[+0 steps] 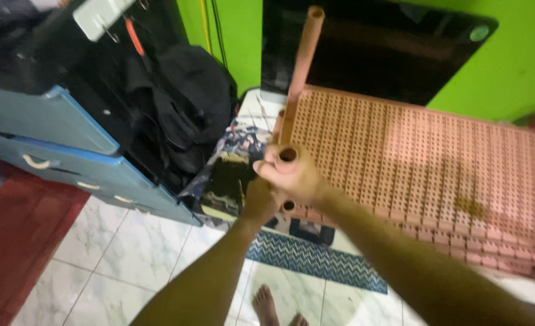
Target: The person assembles a plastic stool by inserting cylindrical legs into the perforated seat base. They handle the legs and seat, aligning and pushing the legs into place one by one.
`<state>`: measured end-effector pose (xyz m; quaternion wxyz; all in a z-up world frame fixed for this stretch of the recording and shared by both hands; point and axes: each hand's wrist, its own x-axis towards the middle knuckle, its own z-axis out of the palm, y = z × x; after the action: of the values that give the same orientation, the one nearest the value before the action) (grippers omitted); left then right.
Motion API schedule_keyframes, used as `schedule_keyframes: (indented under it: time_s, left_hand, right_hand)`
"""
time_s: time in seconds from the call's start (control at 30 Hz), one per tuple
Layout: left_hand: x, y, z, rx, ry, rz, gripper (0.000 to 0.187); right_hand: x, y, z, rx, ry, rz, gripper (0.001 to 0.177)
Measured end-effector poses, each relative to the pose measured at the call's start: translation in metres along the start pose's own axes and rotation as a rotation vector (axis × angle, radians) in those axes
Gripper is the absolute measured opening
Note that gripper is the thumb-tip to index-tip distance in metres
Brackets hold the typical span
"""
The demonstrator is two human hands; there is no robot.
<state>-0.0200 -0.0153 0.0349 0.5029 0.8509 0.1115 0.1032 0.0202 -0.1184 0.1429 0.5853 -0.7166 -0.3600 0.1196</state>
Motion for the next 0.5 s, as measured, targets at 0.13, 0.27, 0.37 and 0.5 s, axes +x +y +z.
schedule_keyframes:
  time_s: [0.13, 0.27, 0.37, 0.5]
  left_hand:
    - [0.009, -0.017, 0.009, 0.066, 0.005, 0.008, 0.037]
    - [0.005, -0.024, 0.010, 0.107, -0.024, -0.022, 0.031]
    - [0.006, -0.016, 0.004, 0.062, -0.024, 0.044, 0.027]
    - [0.004, -0.004, 0.005, -0.153, 0.092, 0.311, 0.022]
  right_hand:
    - [0.017, -0.007, -0.026, -0.023, -0.336, -0.105, 0.032]
    - [0.011, -0.025, -0.035, 0.014, -0.423, 0.025, 0.027]
    - [-0.001, -0.034, -0.033, -0.050, -0.324, 0.195, 0.025]
    - [-0.026, -0.030, 0.001, -0.054, 0.136, -0.066, 0.026]
